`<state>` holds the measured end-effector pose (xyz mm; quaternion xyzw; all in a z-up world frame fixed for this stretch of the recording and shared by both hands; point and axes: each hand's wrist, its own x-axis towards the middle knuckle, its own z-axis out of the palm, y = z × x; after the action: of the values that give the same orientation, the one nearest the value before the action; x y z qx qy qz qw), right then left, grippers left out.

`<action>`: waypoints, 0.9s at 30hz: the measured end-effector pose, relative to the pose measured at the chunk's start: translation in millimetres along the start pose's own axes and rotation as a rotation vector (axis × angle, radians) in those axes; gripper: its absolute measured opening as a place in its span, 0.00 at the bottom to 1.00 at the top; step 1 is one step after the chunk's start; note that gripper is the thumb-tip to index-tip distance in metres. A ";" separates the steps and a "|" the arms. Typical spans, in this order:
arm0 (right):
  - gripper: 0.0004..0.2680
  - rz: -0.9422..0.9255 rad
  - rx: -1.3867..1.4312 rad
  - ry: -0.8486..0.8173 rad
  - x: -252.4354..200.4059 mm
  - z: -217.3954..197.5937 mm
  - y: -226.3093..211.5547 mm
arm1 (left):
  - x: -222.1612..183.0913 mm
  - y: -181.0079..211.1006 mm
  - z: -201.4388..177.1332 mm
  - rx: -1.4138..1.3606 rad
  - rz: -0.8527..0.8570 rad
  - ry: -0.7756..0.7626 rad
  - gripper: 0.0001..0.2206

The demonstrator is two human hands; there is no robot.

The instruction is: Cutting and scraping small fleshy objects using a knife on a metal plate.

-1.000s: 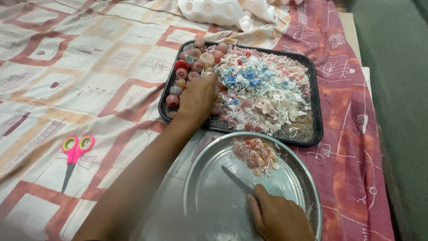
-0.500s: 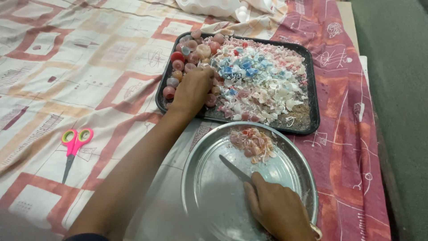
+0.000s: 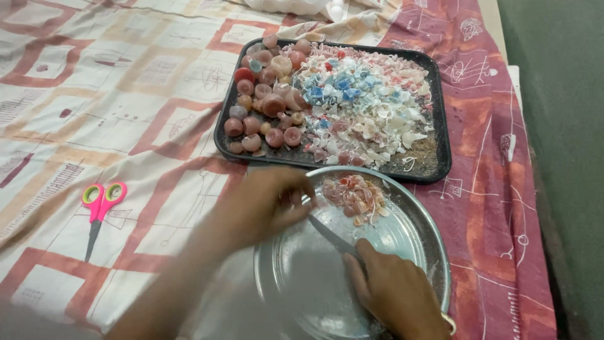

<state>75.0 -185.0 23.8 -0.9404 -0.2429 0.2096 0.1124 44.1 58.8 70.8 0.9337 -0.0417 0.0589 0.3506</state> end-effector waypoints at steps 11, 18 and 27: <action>0.12 -0.057 -0.061 0.141 -2.2 10.4 1.0 | 71.4 -94.7 -1.0 0.427 0.106 0.463 0.09; 0.11 -0.052 -0.029 0.166 -9.3 8.2 -3.3 | 113.6 -98.4 -7.5 0.515 -0.267 0.127 0.11; 0.12 -0.151 0.078 0.191 -5.5 12.7 14.3 | 74.3 -90.8 -20.1 0.358 0.102 0.424 0.14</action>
<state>70.8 -198.6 9.9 -0.9300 -0.2931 0.1194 0.1872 126.7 137.5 37.1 0.9443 -0.0032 0.2771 0.1774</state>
